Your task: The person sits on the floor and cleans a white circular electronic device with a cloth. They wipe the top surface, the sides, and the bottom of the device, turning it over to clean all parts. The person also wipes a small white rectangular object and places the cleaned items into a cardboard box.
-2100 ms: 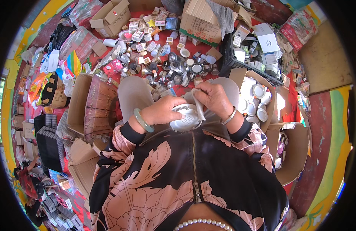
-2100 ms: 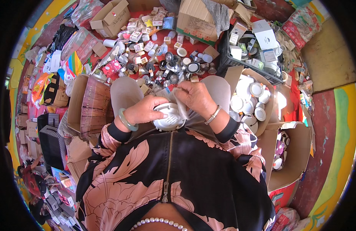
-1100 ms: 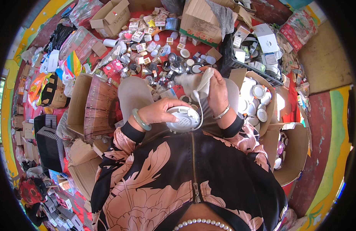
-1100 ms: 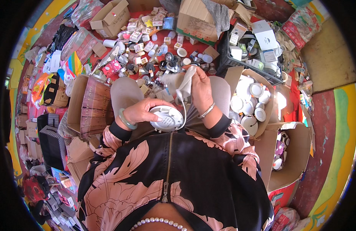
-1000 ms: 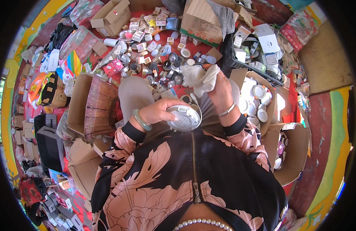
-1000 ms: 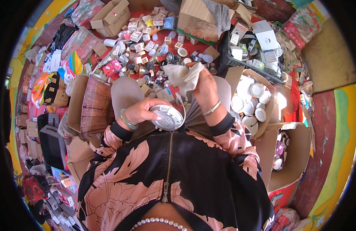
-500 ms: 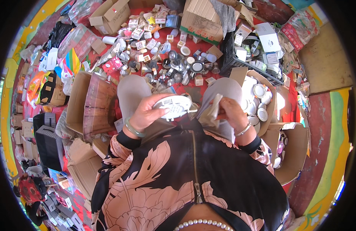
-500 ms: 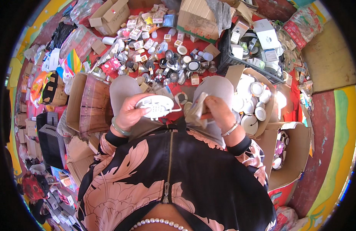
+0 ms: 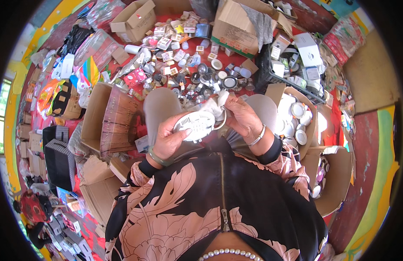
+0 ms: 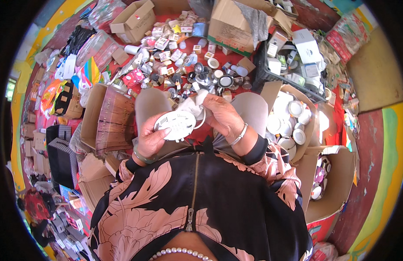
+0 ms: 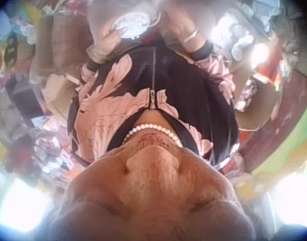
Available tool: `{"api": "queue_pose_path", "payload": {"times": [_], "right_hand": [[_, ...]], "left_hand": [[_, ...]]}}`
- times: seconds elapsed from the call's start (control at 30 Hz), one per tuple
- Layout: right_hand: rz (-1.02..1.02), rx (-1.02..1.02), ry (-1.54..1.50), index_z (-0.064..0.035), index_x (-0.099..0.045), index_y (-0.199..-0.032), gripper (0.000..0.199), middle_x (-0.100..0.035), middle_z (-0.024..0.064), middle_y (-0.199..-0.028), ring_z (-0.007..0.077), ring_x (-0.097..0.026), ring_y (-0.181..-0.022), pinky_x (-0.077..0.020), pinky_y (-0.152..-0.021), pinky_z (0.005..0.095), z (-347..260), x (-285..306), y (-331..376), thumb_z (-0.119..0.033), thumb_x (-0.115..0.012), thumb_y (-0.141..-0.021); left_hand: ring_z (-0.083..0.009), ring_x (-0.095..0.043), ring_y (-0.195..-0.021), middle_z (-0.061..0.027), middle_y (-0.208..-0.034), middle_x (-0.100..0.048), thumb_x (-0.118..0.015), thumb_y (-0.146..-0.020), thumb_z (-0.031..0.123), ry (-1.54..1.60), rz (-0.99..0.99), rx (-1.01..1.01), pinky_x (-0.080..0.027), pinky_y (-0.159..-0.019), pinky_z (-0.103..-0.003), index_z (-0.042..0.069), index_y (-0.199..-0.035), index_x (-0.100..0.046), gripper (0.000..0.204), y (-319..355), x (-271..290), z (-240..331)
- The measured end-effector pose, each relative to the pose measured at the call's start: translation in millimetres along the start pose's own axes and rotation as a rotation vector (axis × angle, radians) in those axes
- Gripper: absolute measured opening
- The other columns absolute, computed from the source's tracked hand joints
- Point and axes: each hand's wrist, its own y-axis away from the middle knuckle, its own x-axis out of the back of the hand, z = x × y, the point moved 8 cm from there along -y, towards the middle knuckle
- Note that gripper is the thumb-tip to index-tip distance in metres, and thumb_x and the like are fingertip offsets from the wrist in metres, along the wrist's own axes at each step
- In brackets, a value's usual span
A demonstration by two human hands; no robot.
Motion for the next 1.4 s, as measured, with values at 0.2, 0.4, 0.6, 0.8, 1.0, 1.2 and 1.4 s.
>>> {"api": "queue_pose_path", "payload": {"times": [0.2,0.4,0.6,0.8,1.0,1.2,1.4], "right_hand": [[-0.121,0.144,0.737,-0.0008,-0.063,-0.098,0.017,-0.064,0.0029,-0.082,0.0096,-0.058,-0.076,-0.0468,-0.068,0.0254,16.2,-50.1,-45.0,-0.012,-0.052,-0.091],[-0.373,0.434,1.436,-0.0037,-0.06,-0.098,0.017,-0.061,0.0175,-0.083,0.0356,-0.059,-0.079,-0.0473,-0.07,0.0398,38.8,-110.9,-62.7,-0.01,-0.056,-0.083],[-0.482,0.627,1.671,-0.0015,-0.054,-0.085,0.01,-0.058,0.0187,-0.081,0.0365,-0.056,-0.08,-0.0445,-0.071,0.0444,46.5,-129.3,-70.7,-0.01,-0.056,-0.08],[-0.635,0.743,1.615,-0.0027,-0.054,-0.085,0.01,-0.058,0.0174,-0.08,0.0364,-0.056,-0.079,-0.0444,-0.071,0.0443,28.3,-149.1,-70.6,-0.011,-0.057,-0.08],[-0.615,0.715,1.625,-0.0024,-0.05,-0.081,0.01,-0.049,0.014,-0.079,0.0362,-0.048,-0.079,-0.0393,-0.075,0.0423,41.3,-106.4,-75.1,-0.007,-0.057,-0.076],[-0.555,0.696,1.633,-0.0039,-0.055,-0.086,0.015,-0.052,0.0129,-0.086,0.0332,-0.05,-0.088,-0.0398,-0.08,0.042,46.7,-71.5,-70.4,-0.009,-0.061,-0.074],[-0.441,0.756,1.679,-0.0038,-0.056,-0.092,0.015,-0.052,0.0128,-0.084,0.0332,-0.051,-0.085,-0.0385,-0.08,0.0412,44.2,-71.0,-63.9,-0.009,-0.058,-0.078]], "left_hand": [[-0.0216,-0.052,-0.113,-0.0138,-0.122,-0.053,-0.055,-0.085,0.0,0.254,0.281,0.053,-0.041,-0.096,-0.036,-0.003,-0.129,-0.041,0.047,28.7,48.3,-25.6],[-0.0224,-0.047,-0.116,-0.0165,-0.125,-0.049,-0.054,-0.089,0.01,-0.692,0.426,-0.354,-0.036,-0.098,-0.033,-0.003,-0.13,-0.04,0.045,38.1,96.8,29.8],[-0.0298,-0.053,-0.099,-0.0123,-0.098,-0.059,-0.06,-0.08,0.014,-1.627,0.069,-0.449,-0.038,-0.094,-0.044,0.003,-0.112,-0.055,0.034,14.0,60.0,87.1],[-0.024,-0.054,-0.093,-0.0071,-0.085,-0.059,-0.06,-0.08,0.013,-1.749,-0.043,-0.447,-0.035,-0.096,-0.046,0.006,-0.089,-0.056,0.012,3.2,57.8,95.8],[-0.0249,-0.055,-0.091,-0.0085,-0.079,-0.059,-0.059,-0.08,0.011,-1.634,-0.102,-0.401,-0.035,-0.096,-0.046,0.005,-0.083,-0.056,0.007,-1.1,68.7,77.5],[-0.0284,-0.054,-0.091,-0.0107,-0.081,-0.059,-0.057,-0.082,0.01,-1.491,-0.025,-0.383,-0.039,-0.093,-0.045,0.002,-0.088,-0.058,0.01,6.7,90.0,69.1],[-0.0297,-0.054,-0.091,-0.0099,-0.081,-0.059,-0.057,-0.082,0.008,-1.353,0.021,-0.34,-0.04,-0.092,-0.044,0.002,-0.09,-0.059,0.011,8.0,96.3,58.7]]}}
